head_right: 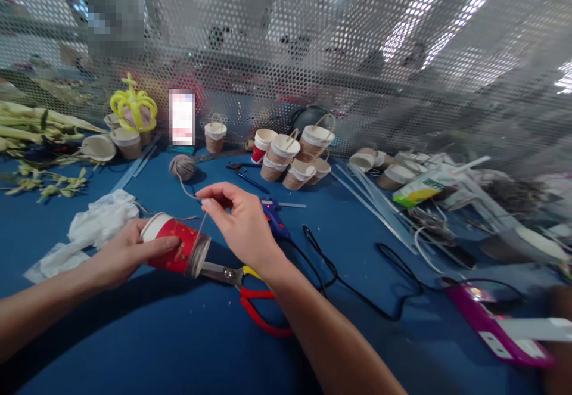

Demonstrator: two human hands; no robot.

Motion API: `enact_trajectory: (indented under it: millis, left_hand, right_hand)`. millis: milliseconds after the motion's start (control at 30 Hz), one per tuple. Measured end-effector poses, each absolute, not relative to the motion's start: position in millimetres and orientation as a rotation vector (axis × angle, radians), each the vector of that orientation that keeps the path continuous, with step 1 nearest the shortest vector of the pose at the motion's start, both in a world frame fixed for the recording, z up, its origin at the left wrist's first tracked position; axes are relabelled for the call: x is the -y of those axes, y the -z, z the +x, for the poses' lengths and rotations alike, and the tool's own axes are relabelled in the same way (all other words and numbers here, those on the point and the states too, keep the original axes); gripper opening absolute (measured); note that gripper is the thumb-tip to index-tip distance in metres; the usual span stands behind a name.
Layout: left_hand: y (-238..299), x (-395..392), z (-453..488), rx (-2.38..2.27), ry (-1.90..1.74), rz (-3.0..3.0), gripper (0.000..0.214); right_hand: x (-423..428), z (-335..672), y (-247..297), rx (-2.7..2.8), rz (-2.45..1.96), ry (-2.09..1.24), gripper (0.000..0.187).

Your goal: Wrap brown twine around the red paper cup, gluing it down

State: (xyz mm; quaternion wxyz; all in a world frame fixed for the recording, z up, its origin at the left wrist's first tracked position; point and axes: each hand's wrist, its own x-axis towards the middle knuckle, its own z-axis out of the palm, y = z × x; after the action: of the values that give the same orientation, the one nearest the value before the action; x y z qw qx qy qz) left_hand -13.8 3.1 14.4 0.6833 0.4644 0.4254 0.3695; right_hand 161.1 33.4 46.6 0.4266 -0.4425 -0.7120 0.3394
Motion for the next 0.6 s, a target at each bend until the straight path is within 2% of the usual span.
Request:
enact_trajectory:
  millis: [333,600]
  left_hand:
    - [-13,-2,-15,-1.017,-0.777,1.134,0.022]
    - [-18,2,-14,-0.980,-0.860,1.170,0.019]
  right_hand:
    - [-23,160,-52,1.792,-1.067,-0.788,0.010]
    - [-31,159,-46,1.763,-1.137,-0.876,0.008]
